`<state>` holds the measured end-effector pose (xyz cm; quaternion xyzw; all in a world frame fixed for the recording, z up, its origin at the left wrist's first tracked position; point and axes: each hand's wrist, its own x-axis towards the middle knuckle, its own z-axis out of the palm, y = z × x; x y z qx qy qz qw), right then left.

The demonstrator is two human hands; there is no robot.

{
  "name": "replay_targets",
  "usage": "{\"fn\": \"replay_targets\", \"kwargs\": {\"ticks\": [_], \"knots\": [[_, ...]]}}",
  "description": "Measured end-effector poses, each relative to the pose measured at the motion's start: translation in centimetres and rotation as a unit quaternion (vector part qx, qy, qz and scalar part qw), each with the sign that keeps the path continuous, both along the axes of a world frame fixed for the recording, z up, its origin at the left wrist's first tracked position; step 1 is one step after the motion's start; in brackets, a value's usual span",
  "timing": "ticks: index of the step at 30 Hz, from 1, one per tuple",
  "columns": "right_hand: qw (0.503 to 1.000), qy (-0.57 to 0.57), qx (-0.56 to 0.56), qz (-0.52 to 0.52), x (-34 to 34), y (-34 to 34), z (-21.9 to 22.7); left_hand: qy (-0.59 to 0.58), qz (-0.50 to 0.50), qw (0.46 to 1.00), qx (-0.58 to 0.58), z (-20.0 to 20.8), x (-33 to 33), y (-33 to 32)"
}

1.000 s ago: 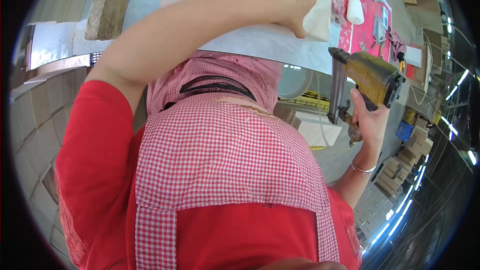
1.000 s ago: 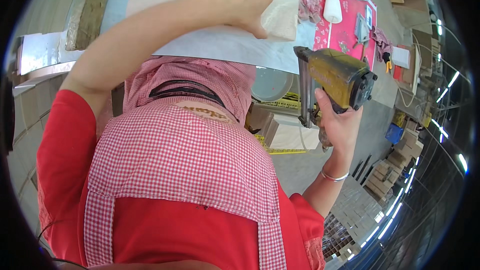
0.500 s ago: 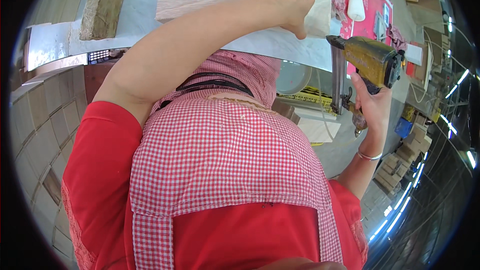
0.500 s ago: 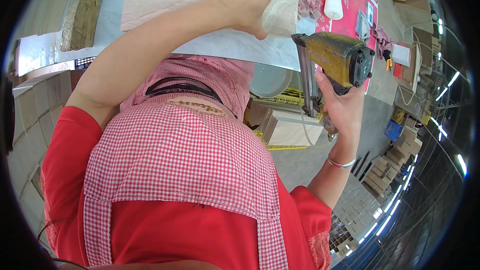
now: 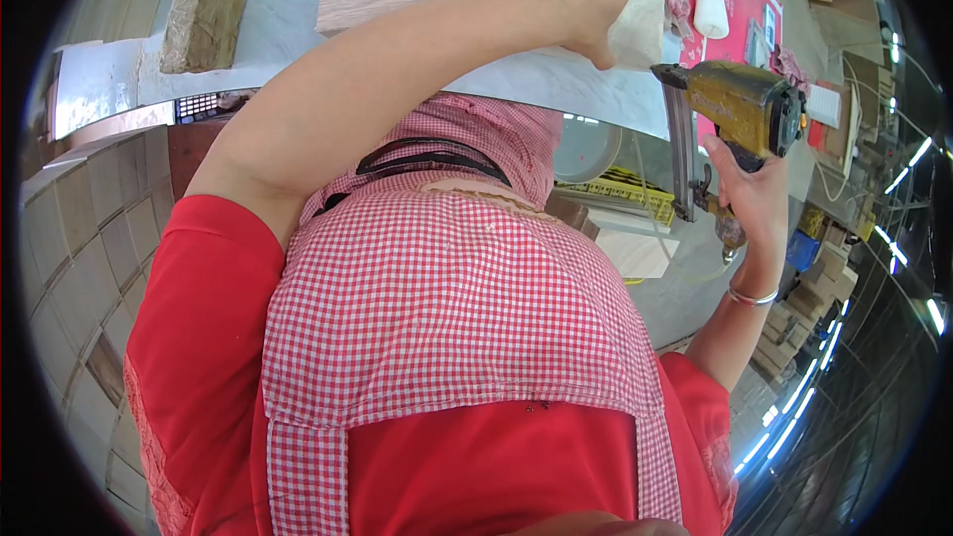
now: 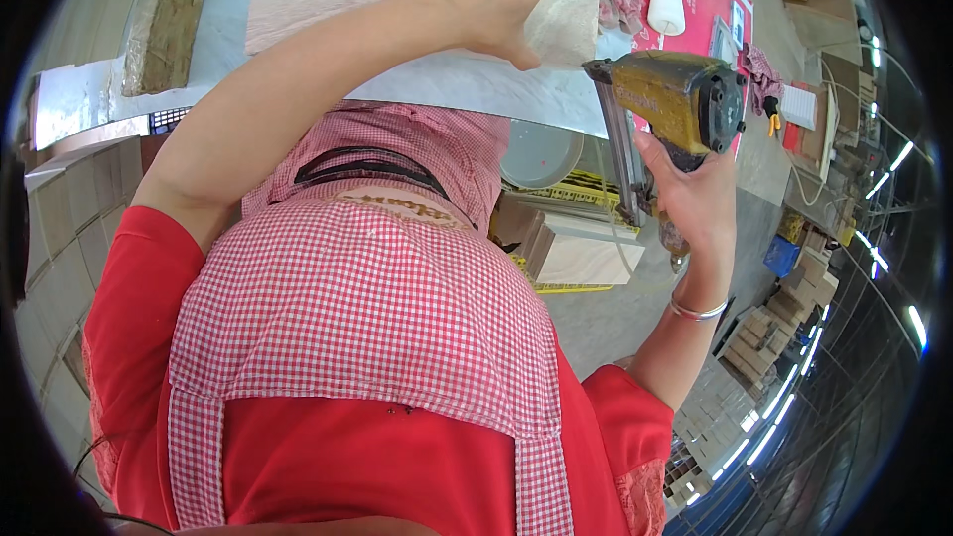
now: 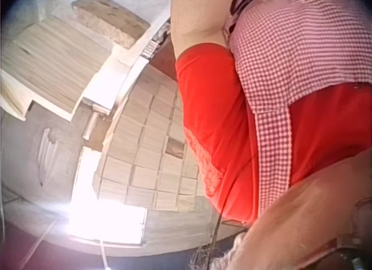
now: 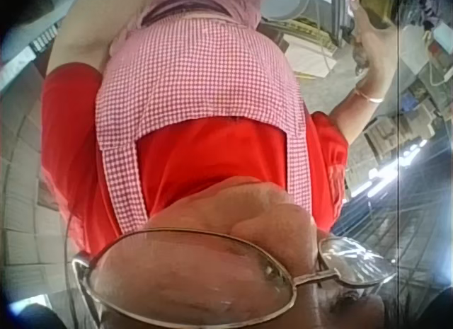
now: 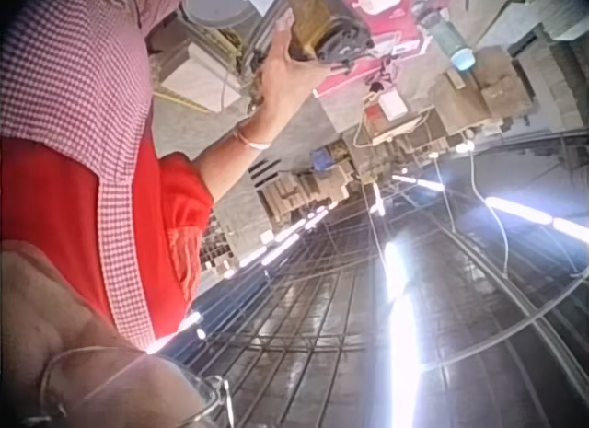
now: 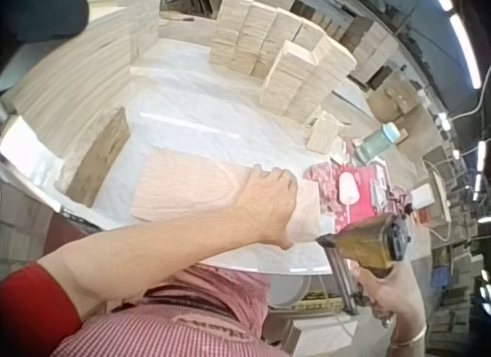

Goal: Assembling wooden boxes by applying wood glue to joints and securing them with a pneumatic nail gun.

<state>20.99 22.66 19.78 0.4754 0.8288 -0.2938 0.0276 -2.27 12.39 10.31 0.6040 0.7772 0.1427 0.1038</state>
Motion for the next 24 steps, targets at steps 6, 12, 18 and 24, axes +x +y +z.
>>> {"fn": "replay_targets", "kwargs": {"ticks": [6,12,18,24], "knots": [[0.995,0.063,0.021,0.079,-1.0,-1.2,0.4,0.180,0.049,0.976,0.116,-3.0,-2.1,-5.9],[0.985,0.130,-0.005,0.117,-2.0,-3.9,-1.0,0.110,0.015,0.990,0.084,0.9,-5.7,-10.9],[0.987,0.108,-0.045,0.108,-2.6,-3.1,1.3,0.061,0.051,0.997,-0.010,4.1,-4.1,-8.2],[0.997,0.009,-0.077,0.022,-3.5,-4.3,2.6,0.093,0.067,0.993,0.021,3.3,-3.2,-8.5]]}}
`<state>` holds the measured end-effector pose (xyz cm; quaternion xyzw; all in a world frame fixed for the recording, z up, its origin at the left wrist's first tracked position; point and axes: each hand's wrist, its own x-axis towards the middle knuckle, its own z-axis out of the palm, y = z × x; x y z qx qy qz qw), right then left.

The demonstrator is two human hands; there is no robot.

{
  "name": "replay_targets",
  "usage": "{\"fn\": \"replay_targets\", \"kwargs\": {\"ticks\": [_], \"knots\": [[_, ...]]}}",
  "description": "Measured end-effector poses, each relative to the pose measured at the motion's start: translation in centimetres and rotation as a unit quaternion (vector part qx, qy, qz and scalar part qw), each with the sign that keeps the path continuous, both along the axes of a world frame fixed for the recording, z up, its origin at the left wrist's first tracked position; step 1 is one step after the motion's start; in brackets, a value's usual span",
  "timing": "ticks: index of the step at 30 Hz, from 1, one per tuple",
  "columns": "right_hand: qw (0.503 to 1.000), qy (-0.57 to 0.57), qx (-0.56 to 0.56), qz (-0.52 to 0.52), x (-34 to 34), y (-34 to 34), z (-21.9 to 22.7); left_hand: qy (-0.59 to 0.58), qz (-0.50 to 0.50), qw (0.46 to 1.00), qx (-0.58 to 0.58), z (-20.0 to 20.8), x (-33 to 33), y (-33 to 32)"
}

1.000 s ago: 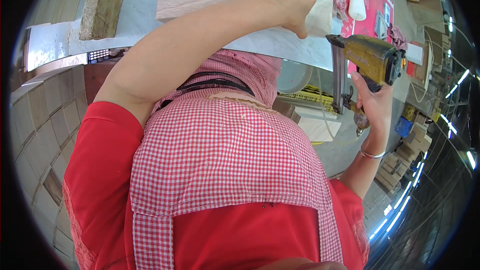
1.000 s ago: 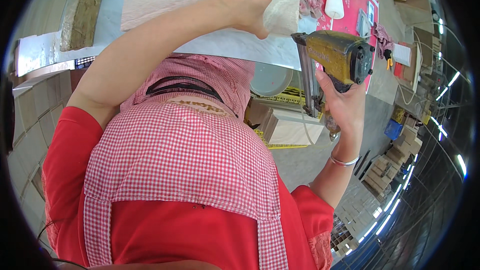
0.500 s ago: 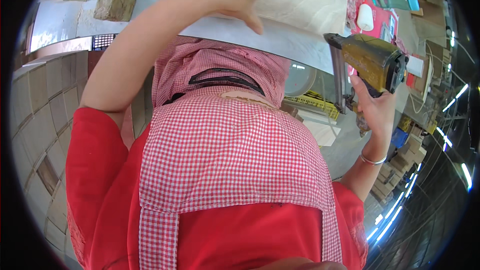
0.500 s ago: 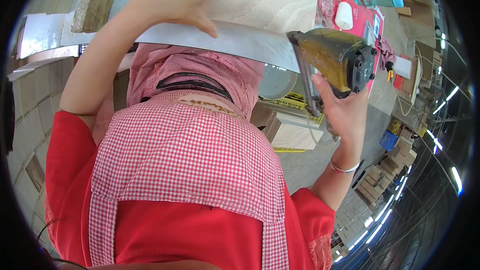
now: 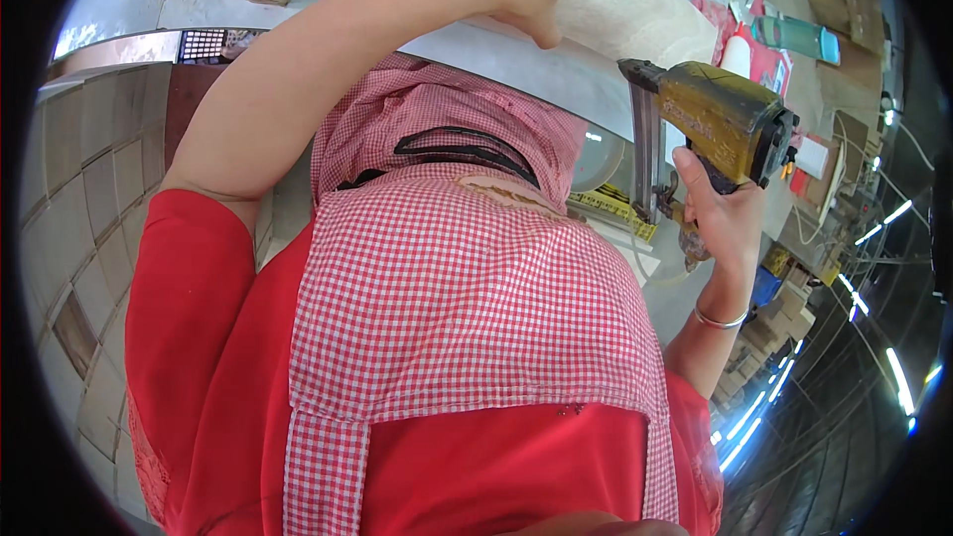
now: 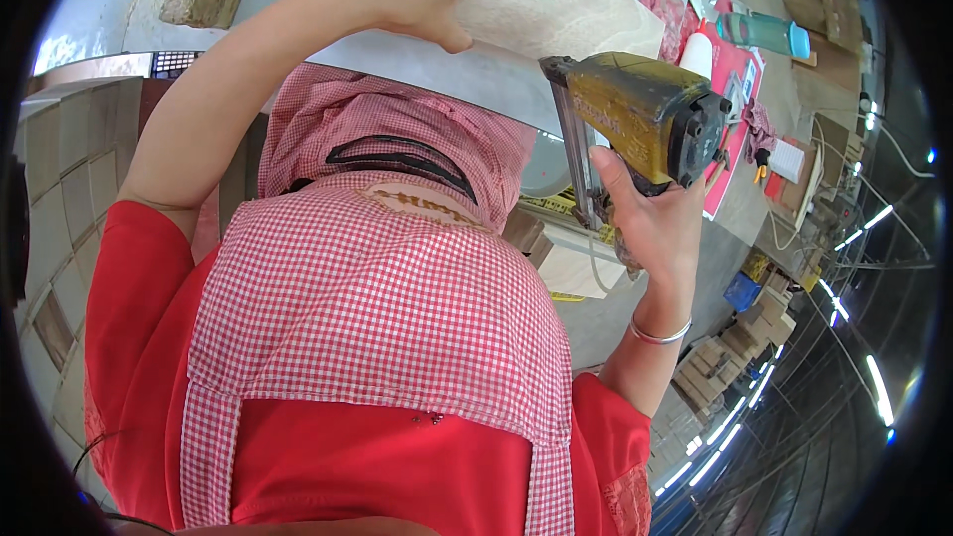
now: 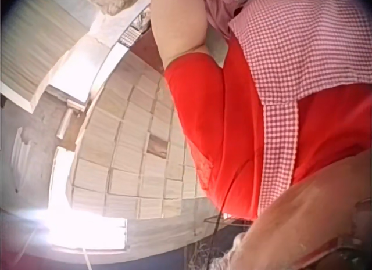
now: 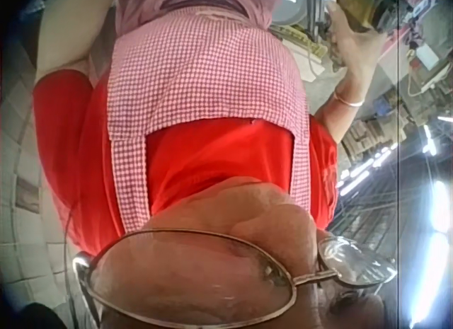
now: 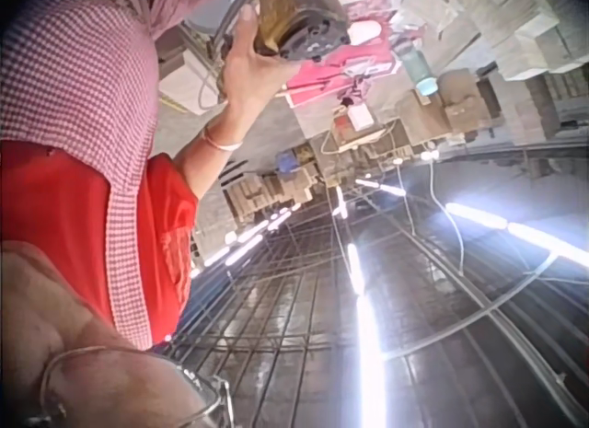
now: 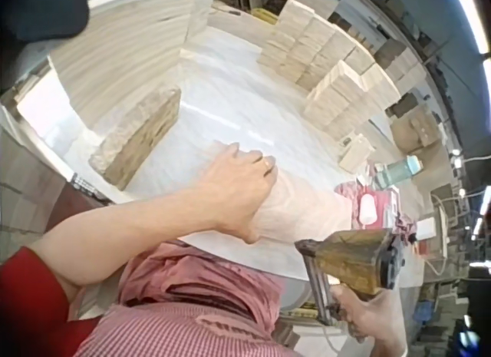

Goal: Assembling wooden boxes by applying wood glue to joints and securing them with a pneumatic nail gun.

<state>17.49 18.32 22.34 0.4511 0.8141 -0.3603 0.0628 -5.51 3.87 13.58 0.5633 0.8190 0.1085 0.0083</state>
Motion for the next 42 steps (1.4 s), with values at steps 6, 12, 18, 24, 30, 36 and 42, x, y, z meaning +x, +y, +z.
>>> {"fn": "replay_targets", "kwargs": {"ticks": [6,12,18,24,30,36,42], "knots": [[0.996,0.078,-0.010,-0.031,1.7,-0.9,-2.1,-0.037,-0.013,0.999,0.009,-0.6,-0.4,0.7],[0.994,0.091,-0.029,-0.057,1.1,-1.3,-1.9,-0.045,-0.017,0.999,-0.001,-0.5,-0.9,1.1],[0.997,0.071,0.020,-0.026,0.1,-1.7,-1.3,-0.010,0.001,0.994,0.109,-3.3,-0.1,-1.3],[0.995,0.092,0.036,-0.008,-0.9,-2.5,0.0,-0.212,-0.142,0.911,0.325,-6.2,-4.9,-8.1],[0.998,0.044,0.011,0.034,-1.7,-2.6,1.3,-0.272,-0.061,0.952,0.129,-5.2,-4.4,-6.2],[0.984,0.122,-0.009,0.133,-2.2,-2.0,1.5,-0.255,-0.059,0.940,0.221,-4.7,-2.0,-2.1],[0.989,0.052,-0.012,0.140,-1.8,-0.6,1.0,-0.224,-0.051,0.934,0.272,-6.0,-0.2,0.0]]}}
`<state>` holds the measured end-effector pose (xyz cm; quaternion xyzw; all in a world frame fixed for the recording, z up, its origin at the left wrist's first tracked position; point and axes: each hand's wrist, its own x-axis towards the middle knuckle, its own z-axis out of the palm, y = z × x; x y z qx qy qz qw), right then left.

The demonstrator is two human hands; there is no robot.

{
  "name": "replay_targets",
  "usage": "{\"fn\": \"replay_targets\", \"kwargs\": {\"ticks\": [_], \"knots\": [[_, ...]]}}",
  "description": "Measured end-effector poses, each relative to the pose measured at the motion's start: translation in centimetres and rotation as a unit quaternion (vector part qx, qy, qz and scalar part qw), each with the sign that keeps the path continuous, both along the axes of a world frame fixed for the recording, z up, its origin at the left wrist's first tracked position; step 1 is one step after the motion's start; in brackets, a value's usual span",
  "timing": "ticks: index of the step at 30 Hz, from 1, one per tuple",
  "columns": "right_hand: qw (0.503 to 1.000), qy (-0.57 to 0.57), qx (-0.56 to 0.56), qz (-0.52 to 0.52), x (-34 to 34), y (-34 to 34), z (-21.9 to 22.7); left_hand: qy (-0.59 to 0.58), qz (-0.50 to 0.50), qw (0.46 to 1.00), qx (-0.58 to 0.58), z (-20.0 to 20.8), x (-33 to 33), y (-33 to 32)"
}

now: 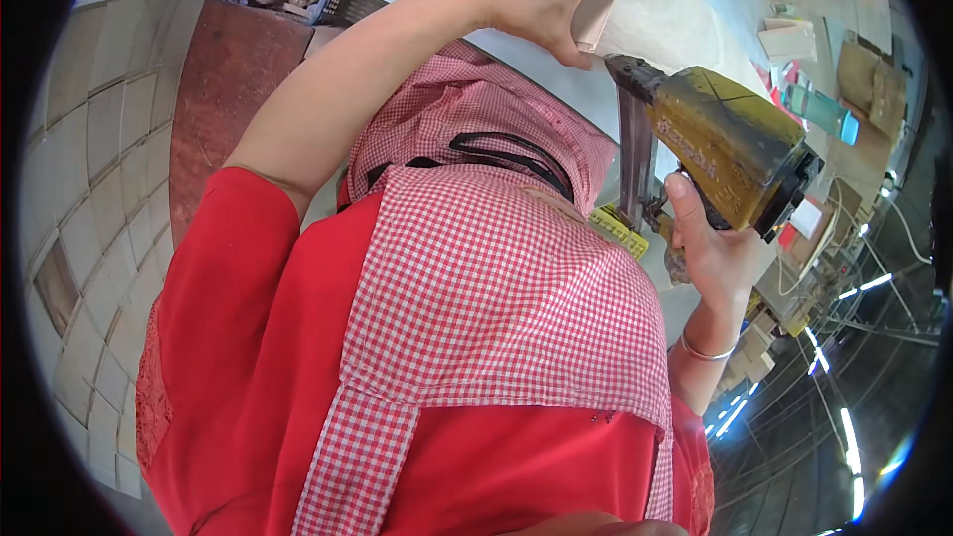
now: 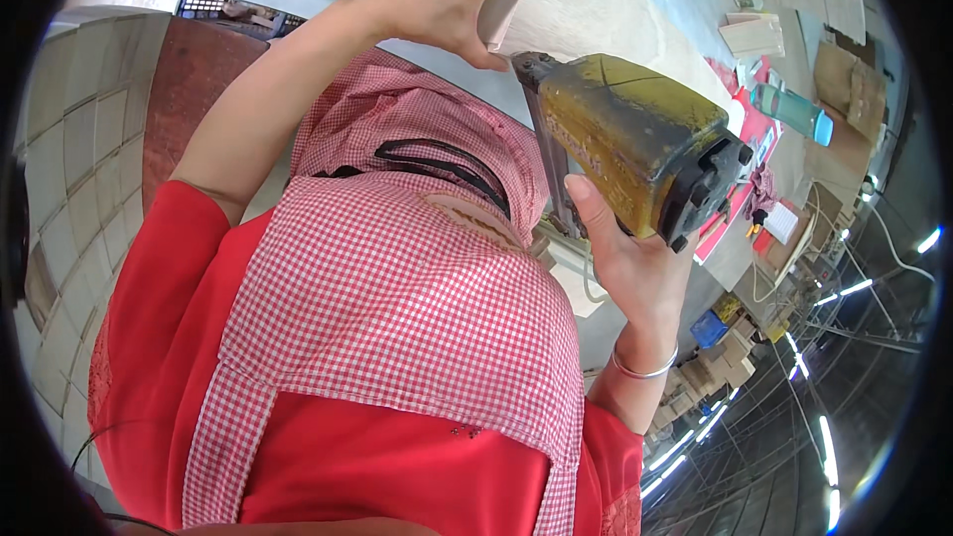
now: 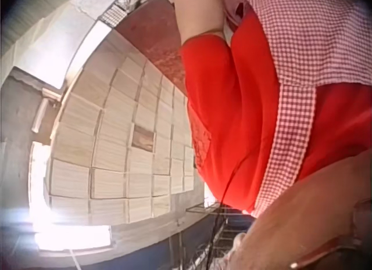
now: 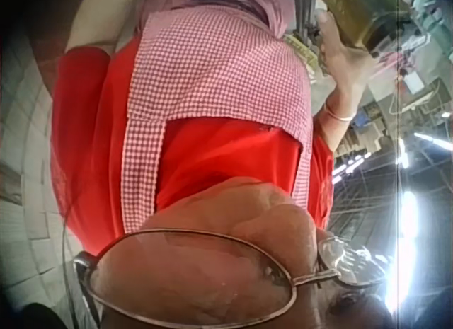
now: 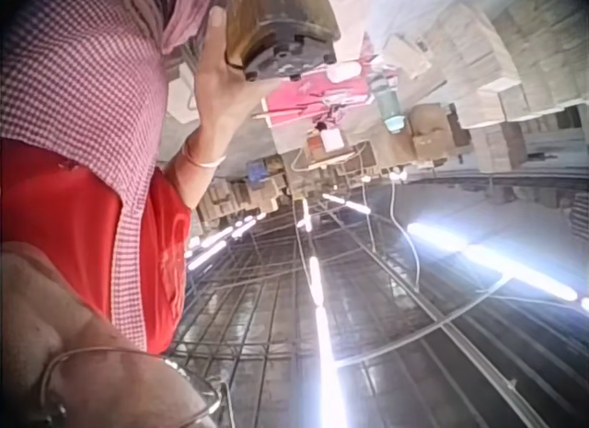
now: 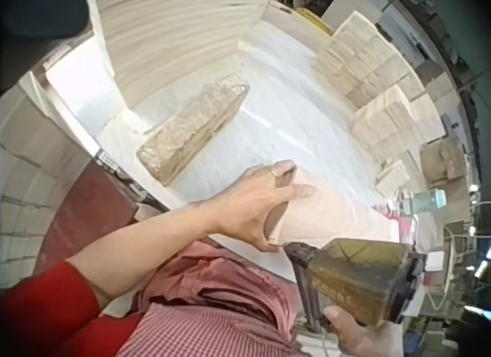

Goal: Assembling wooden boxes by applying wood glue to joints and securing them with a pneumatic nail gun.

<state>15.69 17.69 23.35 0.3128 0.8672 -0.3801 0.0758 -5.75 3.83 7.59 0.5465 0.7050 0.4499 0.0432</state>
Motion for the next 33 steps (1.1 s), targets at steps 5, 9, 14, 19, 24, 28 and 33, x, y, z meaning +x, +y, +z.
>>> {"fn": "replay_targets", "kwargs": {"ticks": [5,9,14,19,24,28,33], "knots": [[0.999,0.030,-0.018,-0.017,-0.4,-0.6,0.0,-0.014,-0.009,0.999,-0.037,0.8,-0.6,-0.3],[0.998,0.042,0.041,0.028,0.1,-0.7,-0.6,-0.019,-0.011,0.998,-0.054,1.2,-0.8,-0.4],[0.994,0.035,0.083,0.061,0.2,-0.8,-0.1,0.125,0.087,0.983,-0.100,1.7,1.0,-0.9],[0.990,0.054,0.105,0.080,-0.8,-0.1,0.6,-0.038,0.077,0.992,0.094,-3.8,2.0,-0.2],[0.992,0.045,0.104,0.063,-1.6,-0.8,1.0,-0.138,0.052,0.989,0.007,-4.0,4.7,-1.6],[0.992,0.035,0.090,0.075,-1.9,-0.6,1.4,-0.090,0.057,0.994,0.038,-3.9,5.2,-1.6],[0.993,0.023,0.088,0.075,-2.5,-0.6,1.6,-0.083,0.059,0.994,0.042,-4.0,5.1,-1.2]]}}
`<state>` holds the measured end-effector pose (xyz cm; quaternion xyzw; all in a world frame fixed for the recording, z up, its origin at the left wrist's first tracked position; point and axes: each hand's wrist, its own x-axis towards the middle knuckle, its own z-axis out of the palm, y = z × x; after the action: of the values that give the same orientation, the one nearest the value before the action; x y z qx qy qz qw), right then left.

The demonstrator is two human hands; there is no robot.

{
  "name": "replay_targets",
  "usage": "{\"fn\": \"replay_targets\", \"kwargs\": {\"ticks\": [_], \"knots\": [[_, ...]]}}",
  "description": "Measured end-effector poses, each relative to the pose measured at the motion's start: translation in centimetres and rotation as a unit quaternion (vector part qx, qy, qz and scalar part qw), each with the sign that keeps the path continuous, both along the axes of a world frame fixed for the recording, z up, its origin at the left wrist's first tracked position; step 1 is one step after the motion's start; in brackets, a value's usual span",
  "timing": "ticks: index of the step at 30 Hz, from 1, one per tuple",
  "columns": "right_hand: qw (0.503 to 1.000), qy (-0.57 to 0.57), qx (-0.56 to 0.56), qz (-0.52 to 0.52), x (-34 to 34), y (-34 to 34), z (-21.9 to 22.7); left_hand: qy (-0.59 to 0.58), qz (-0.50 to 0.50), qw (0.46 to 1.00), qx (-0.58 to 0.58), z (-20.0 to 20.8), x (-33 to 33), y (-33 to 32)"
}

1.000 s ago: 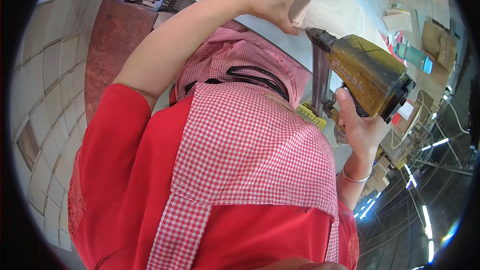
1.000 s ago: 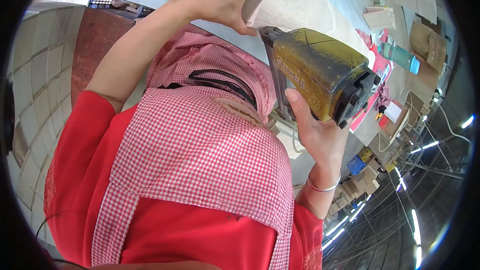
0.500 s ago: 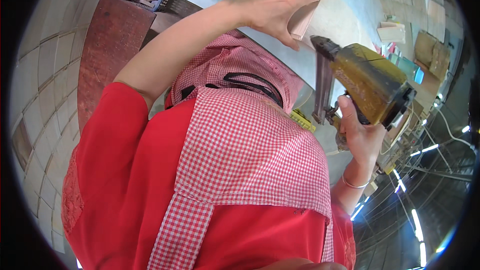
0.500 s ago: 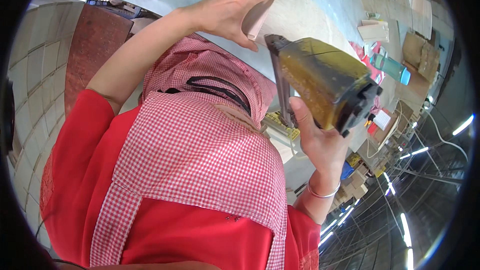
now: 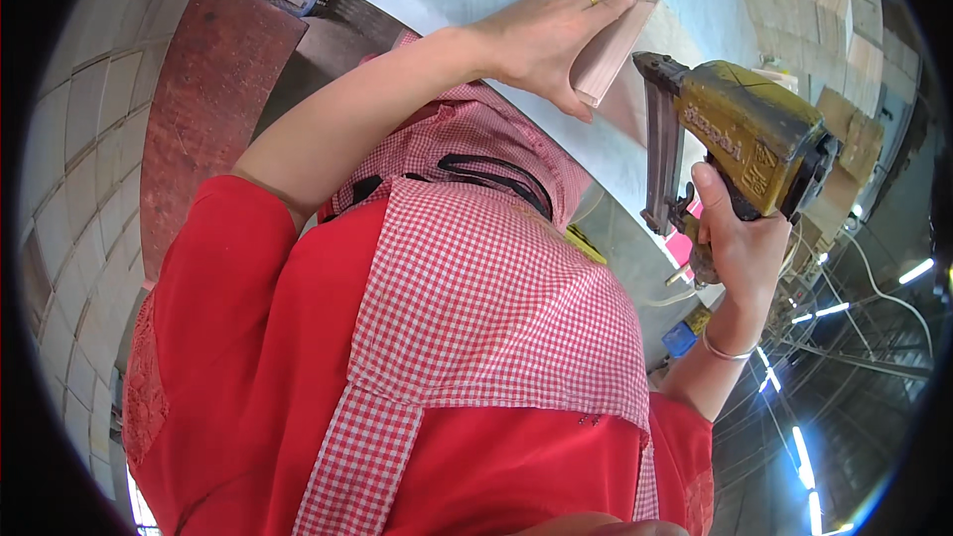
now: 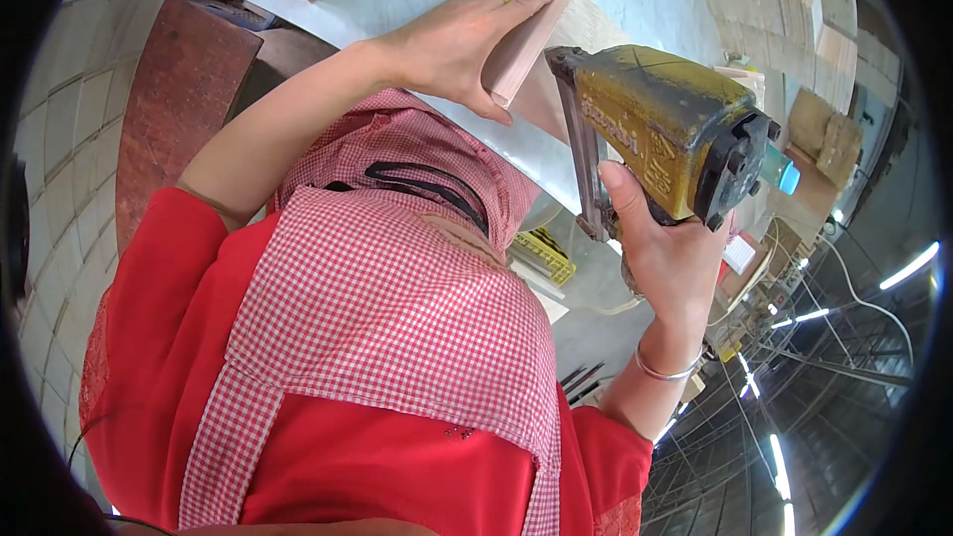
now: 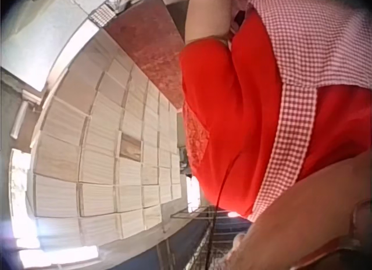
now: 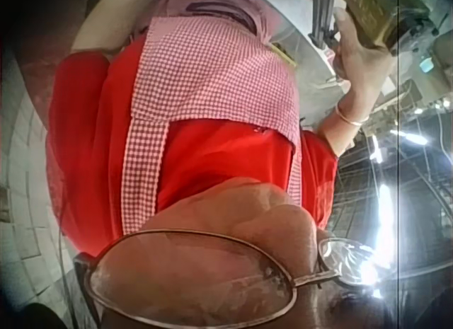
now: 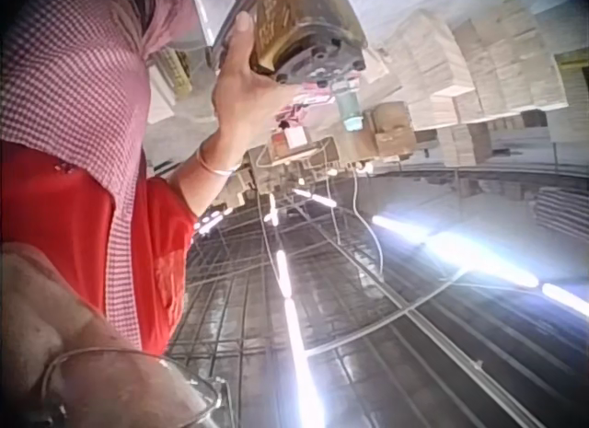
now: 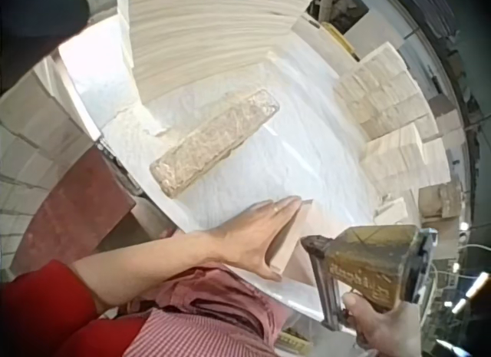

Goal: Assembling wooden boxes by applying wood glue to joints and securing them with a pneumatic nail gun.

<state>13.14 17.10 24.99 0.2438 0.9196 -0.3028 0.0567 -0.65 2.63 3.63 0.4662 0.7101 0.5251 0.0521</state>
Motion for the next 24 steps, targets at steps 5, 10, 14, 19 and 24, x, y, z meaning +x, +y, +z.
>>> {"fn": "replay_targets", "kwargs": {"ticks": [5,10,14,19,24], "knots": [[1.000,-0.009,0.016,0.009,-0.6,0.2,0.1,0.026,0.014,0.999,0.021,-0.2,-0.1,0.0],[1.000,0.009,-0.008,0.028,-0.4,0.3,0.0,0.029,0.011,0.999,0.020,0.1,0.0,-0.2],[0.999,0.008,0.009,0.030,-0.4,0.3,-0.2,0.017,0.009,1.000,0.012,0.2,-0.1,-0.4],[0.997,0.037,0.064,0.019,0.6,1.6,-0.6,0.018,0.008,1.000,0.008,-0.5,-0.6,-0.7],[0.980,0.089,0.017,-0.178,2.5,1.5,0.6,-0.027,0.006,1.000,0.004,-0.4,-2.0,-1.8]]}}
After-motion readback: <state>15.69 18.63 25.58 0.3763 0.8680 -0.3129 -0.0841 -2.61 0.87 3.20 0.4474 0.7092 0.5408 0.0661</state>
